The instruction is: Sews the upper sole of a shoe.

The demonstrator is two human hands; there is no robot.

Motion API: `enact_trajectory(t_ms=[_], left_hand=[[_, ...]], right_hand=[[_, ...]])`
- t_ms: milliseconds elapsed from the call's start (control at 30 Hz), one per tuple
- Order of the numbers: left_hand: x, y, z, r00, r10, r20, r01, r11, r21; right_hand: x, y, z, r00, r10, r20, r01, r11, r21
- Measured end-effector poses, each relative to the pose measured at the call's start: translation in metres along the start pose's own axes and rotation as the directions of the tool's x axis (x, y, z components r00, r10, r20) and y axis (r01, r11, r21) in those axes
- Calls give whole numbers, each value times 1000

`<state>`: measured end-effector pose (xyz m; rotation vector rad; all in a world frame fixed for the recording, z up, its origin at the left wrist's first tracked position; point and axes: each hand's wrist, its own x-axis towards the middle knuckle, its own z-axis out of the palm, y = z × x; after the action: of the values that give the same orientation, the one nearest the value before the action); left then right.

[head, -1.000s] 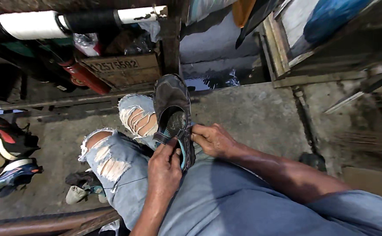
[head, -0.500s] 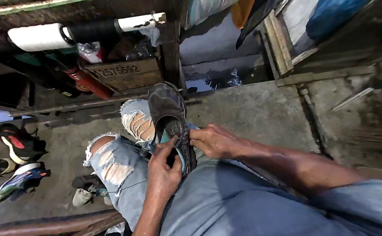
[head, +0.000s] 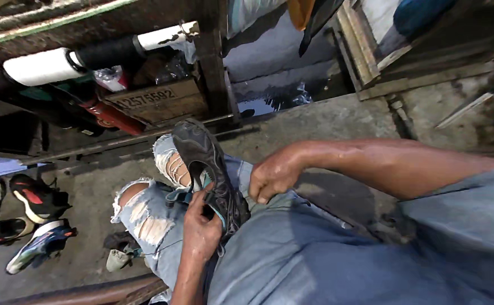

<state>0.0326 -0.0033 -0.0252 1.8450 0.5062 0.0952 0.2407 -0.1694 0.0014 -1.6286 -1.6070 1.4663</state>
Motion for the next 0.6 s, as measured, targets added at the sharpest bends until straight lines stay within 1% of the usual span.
enact_trajectory(t_ms=[33,100,133,167,200,233,267,300,333,433,467,567,600], left_hand=[[0,0,-2,1000,-14,7,14,999,-34],[-1,-2,-4,1000,-17,0,17,993,-115],[-2,-4,-6,1000,-9,-16,6,987,-161],[-3,-6,-7,1000,-5,-30,-1,975,-222],[-3,-9,-7,999,-6,-46,-8,957,-290],[-4,-11,-7,998,-7,-61,-15,937,-350],[-5,-13,-7,998,-5,-70,-23,919,-393],[-6,-14,-7,997,-3,-79,-30,906,-423],[-7,-15,-7,996,-4,-90,-36,897,-440],[-7,-15,-6,991,-29,-128,-31,897,-441],[-7,-14,-5,986,-41,-160,-26,916,-399],[-10,-14,-6,967,-52,-249,7,984,-179],[-11,-14,-9,964,-78,-256,36,985,-167]], right_hand=[[-2,1,0,1000,7,-19,-8,999,-36],[-6,0,-4,984,-2,-176,-2,1000,-24],[-7,0,-3,959,-3,-284,17,999,45],[-7,0,1,915,18,-402,54,984,167],[-6,2,11,852,62,-520,116,946,304],[-3,2,22,794,131,-593,172,888,427],[0,1,33,757,197,-623,209,830,517],[3,0,45,741,237,-628,236,784,574],[6,1,55,738,234,-633,256,772,582],[9,5,70,750,98,-655,280,849,447],[9,4,71,747,57,-662,283,875,394],[9,-2,68,733,-22,-680,268,928,259],[8,-5,66,743,-20,-669,234,944,231]])
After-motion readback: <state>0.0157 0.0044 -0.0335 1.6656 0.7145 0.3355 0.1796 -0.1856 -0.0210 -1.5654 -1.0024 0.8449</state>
